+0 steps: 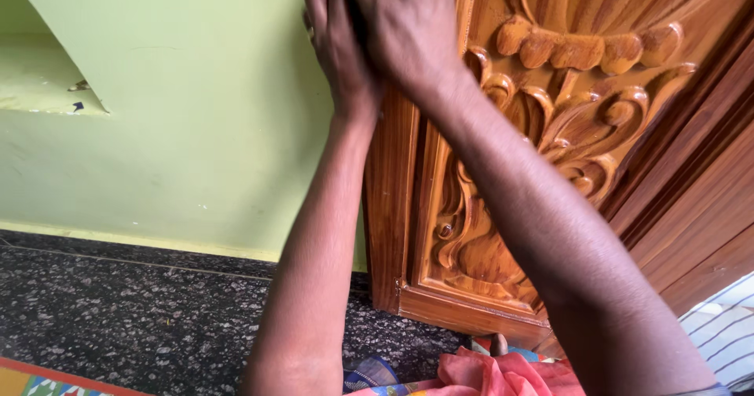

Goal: The person wipes a carved wooden door with a dark cloth, then applies a liquid from a small bottle and continues wiping the carved surface. The person repeats the wiping and application process on the same door panel.

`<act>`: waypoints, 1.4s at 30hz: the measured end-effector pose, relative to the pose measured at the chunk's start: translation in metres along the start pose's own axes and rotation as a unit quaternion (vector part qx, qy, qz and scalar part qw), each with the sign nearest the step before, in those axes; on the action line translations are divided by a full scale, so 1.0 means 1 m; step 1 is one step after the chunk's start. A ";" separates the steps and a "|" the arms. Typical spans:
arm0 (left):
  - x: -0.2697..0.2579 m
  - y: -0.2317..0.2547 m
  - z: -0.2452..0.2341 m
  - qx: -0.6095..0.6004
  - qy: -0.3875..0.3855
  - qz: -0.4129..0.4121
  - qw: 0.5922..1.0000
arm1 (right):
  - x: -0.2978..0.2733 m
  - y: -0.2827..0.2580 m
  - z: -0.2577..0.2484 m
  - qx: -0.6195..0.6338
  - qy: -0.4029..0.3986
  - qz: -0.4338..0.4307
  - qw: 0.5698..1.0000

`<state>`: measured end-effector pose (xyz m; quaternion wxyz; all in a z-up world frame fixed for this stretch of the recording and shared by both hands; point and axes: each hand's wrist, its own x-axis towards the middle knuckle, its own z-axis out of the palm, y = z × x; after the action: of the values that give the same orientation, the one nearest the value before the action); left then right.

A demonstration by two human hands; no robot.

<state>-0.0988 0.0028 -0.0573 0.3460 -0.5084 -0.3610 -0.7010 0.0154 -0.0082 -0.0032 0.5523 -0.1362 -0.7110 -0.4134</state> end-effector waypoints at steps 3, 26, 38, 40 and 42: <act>-0.033 -0.001 -0.016 -0.067 -0.033 -0.064 0.995 | -0.020 -0.025 -0.011 -0.004 -0.050 0.026 0.998; -0.316 -0.023 -0.113 -0.002 -0.185 -0.257 0.949 | -0.257 -0.167 -0.008 0.002 -0.363 0.089 0.927; -0.456 -0.034 -0.138 0.009 -0.277 -0.367 0.888 | -0.335 -0.213 -0.038 0.113 -0.508 0.138 0.843; -0.465 -0.040 -0.142 -0.048 -0.227 -0.458 0.858 | -0.355 -0.222 -0.034 0.112 -0.547 0.144 0.817; -0.465 -0.040 -0.145 -0.322 -0.015 -0.703 0.634 | -0.376 -0.227 -0.033 0.134 -0.552 0.168 0.806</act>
<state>-0.0867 -0.0464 -0.5429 -0.4425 -0.1908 -0.3663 -0.7960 0.0228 -0.0744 -0.4386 0.1404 -0.3838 -0.9100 -0.0699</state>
